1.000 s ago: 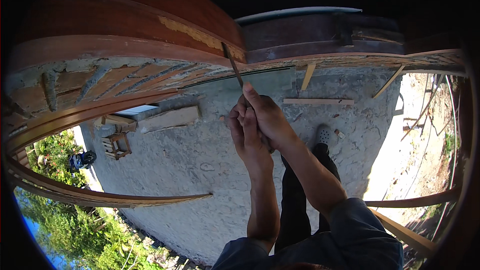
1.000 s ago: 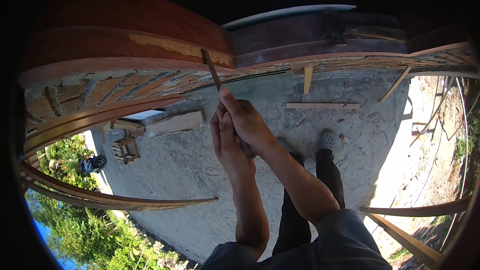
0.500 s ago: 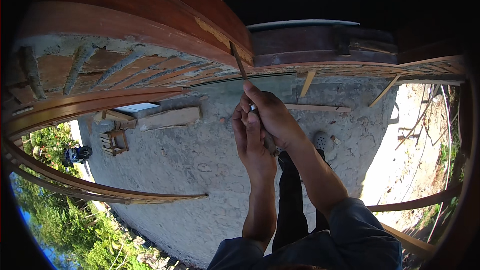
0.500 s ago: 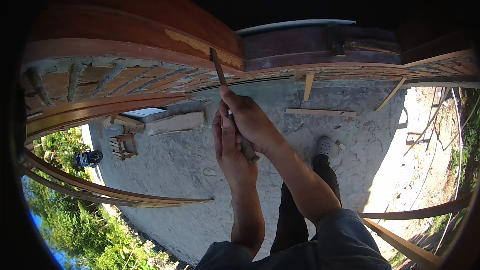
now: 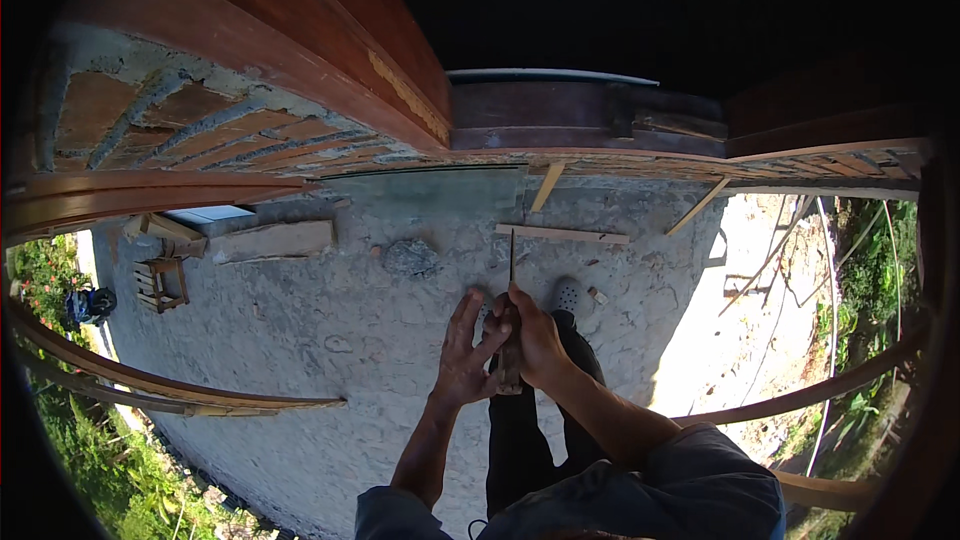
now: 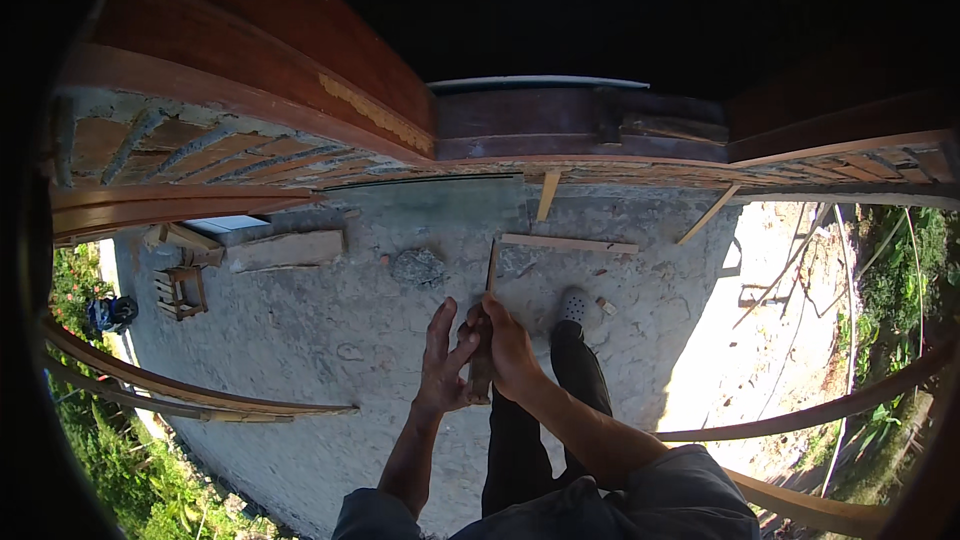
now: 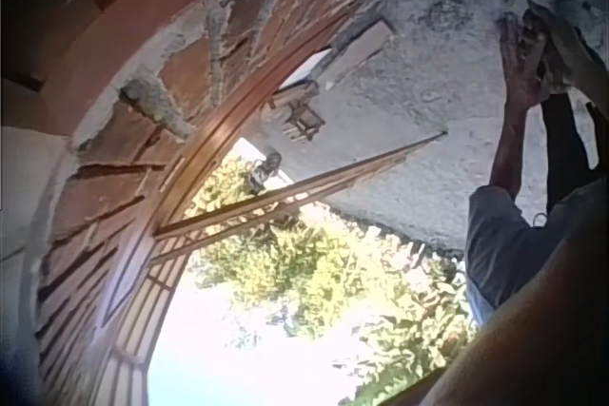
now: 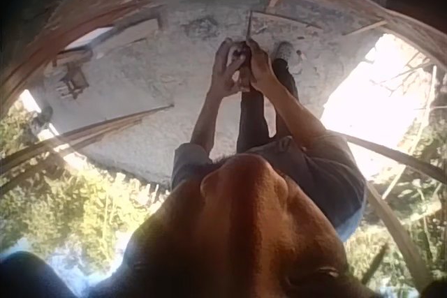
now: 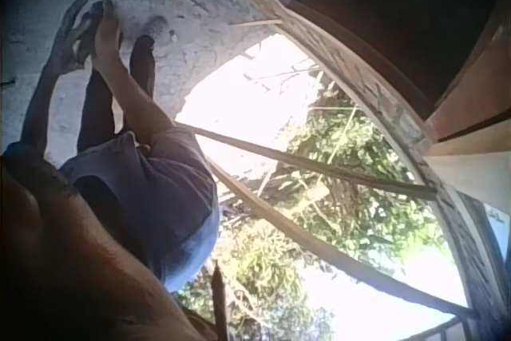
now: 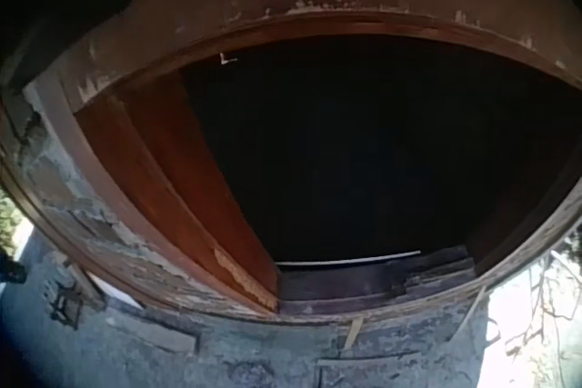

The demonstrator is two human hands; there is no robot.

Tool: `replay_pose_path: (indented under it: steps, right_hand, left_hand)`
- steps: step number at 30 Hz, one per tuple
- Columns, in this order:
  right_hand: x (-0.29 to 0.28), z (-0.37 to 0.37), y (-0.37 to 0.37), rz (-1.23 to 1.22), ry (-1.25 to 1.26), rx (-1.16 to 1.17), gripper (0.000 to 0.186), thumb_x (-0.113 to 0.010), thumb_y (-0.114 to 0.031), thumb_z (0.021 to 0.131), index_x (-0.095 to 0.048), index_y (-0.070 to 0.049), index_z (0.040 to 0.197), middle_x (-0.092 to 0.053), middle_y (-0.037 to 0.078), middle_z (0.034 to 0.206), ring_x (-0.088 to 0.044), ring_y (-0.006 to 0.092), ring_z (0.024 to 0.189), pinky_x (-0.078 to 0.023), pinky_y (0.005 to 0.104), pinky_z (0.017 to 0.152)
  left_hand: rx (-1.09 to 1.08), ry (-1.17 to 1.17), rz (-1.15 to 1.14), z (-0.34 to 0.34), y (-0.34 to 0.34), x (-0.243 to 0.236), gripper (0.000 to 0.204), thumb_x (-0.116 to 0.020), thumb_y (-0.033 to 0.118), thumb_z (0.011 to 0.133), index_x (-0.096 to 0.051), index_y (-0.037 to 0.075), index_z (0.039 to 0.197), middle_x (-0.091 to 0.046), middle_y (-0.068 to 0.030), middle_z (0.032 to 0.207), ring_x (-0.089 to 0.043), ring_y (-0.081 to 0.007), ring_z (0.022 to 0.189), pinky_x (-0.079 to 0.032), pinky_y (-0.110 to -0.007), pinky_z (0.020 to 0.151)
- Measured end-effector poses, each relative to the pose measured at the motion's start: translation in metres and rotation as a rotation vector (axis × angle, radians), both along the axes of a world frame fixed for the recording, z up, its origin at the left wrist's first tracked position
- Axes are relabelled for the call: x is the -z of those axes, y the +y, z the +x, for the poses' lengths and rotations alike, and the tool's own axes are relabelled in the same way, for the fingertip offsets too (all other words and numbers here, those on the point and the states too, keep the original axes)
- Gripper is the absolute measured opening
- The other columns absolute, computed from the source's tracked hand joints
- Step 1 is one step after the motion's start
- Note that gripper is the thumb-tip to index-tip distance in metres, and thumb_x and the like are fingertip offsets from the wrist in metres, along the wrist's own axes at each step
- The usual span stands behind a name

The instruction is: Using a hammer and chisel to carve a wooden window frame already set into a brick wall.

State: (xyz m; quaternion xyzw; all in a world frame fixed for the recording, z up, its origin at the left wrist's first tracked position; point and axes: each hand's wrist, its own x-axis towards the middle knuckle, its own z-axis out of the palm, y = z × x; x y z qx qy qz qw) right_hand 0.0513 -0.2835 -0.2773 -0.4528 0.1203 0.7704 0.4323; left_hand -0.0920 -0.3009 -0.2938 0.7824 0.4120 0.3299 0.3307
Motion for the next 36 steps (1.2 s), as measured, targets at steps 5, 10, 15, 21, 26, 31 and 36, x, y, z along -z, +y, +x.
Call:
replay_pose_path:
  steps: [5, 10, 15, 21, 26, 31, 36]
  right_hand:
    - [-0.002, 0.027, -0.021, 0.277, -0.224, -0.249, 0.042, -0.043, -0.041, 0.103, -0.059, -0.003, 0.098, -0.061, 0.007, 0.074, -0.065, 0.0198, 0.073, -0.053, 0.0313, 0.069]
    - [0.027, 0.166, 0.096, 0.918, -2.003, -0.384, 0.021, -0.057, -0.002, 0.084, -0.062, -0.002, 0.104, -0.065, 0.015, 0.102, -0.062, 0.0334, 0.095, -0.051, 0.0423, 0.080]
    - [0.072, 0.271, 0.172, 0.892, -2.574, -0.787, 0.057, -0.059, -0.004, 0.073, -0.053, -0.008, 0.130, -0.055, 0.018, 0.126, -0.048, 0.0394, 0.120, -0.038, 0.0535, 0.103]
    - [0.042, 0.234, 0.167, 0.445, -2.075, -1.095, 0.038, -0.065, -0.027, 0.077, -0.060, -0.005, 0.108, -0.068, 0.021, 0.100, -0.066, 0.0393, 0.094, -0.053, 0.0503, 0.083]
    - [0.075, 0.189, 0.043, 0.574, -1.474, -0.327, 0.026, -0.074, -0.023, 0.083, -0.061, 0.000, 0.082, -0.058, 0.007, 0.063, -0.060, 0.0178, 0.059, -0.046, 0.0353, 0.054]
    - [0.088, 0.131, -0.080, 0.112, -0.978, -0.598, 0.036, -0.074, -0.025, 0.085, -0.057, -0.004, 0.061, -0.053, 0.003, 0.050, -0.054, 0.0140, 0.041, -0.041, 0.0304, 0.041]
    - [0.086, 0.146, -0.216, 0.714, -1.096, -1.284, 0.031, -0.071, -0.026, 0.080, -0.064, 0.001, 0.093, -0.069, 0.021, 0.088, -0.068, 0.0385, 0.086, -0.054, 0.0431, 0.072]
  left_hand:
    - [0.128, 0.120, 0.210, 0.016, 0.007, -0.013, 0.057, -0.082, 0.028, 0.068, -0.065, 0.021, 0.122, -0.045, -0.0161, 0.144, -0.046, -0.0378, 0.132, -0.041, -0.055, 0.105]
    - [0.035, 0.176, -0.164, 0.007, -0.001, -0.017, 0.037, -0.081, 0.028, 0.074, -0.063, 0.010, 0.101, -0.064, -0.0134, 0.107, -0.065, -0.0324, 0.101, -0.052, -0.044, 0.086]
    - [0.215, 0.662, -0.961, -0.042, -0.073, 0.035, 0.044, -0.073, 0.044, 0.082, -0.063, 0.009, 0.108, -0.071, -0.0143, 0.093, -0.070, -0.0334, 0.087, -0.054, -0.044, 0.076]
    - [0.129, 0.820, -1.047, -0.101, -0.179, 0.051, 0.045, -0.068, 0.050, 0.085, -0.069, 0.015, 0.113, -0.071, -0.0154, 0.090, -0.069, -0.0335, 0.091, -0.053, -0.048, 0.080]
    - [0.688, 0.377, -1.318, -0.118, -0.171, 0.058, 0.044, -0.064, 0.046, 0.089, -0.067, 0.006, 0.106, -0.068, -0.0166, 0.081, -0.066, -0.0357, 0.081, -0.049, -0.045, 0.075]
    - [0.020, 0.765, -1.149, -0.078, -0.162, -0.010, 0.058, -0.072, 0.050, 0.078, -0.063, 0.012, 0.121, -0.071, -0.0161, 0.099, -0.067, -0.0380, 0.099, -0.050, -0.050, 0.089]
    - [0.007, 0.804, -1.043, -0.054, -0.159, -0.003, 0.032, -0.066, 0.040, 0.085, -0.068, 0.014, 0.103, -0.071, -0.0149, 0.091, -0.068, -0.0374, 0.091, -0.051, -0.051, 0.082]
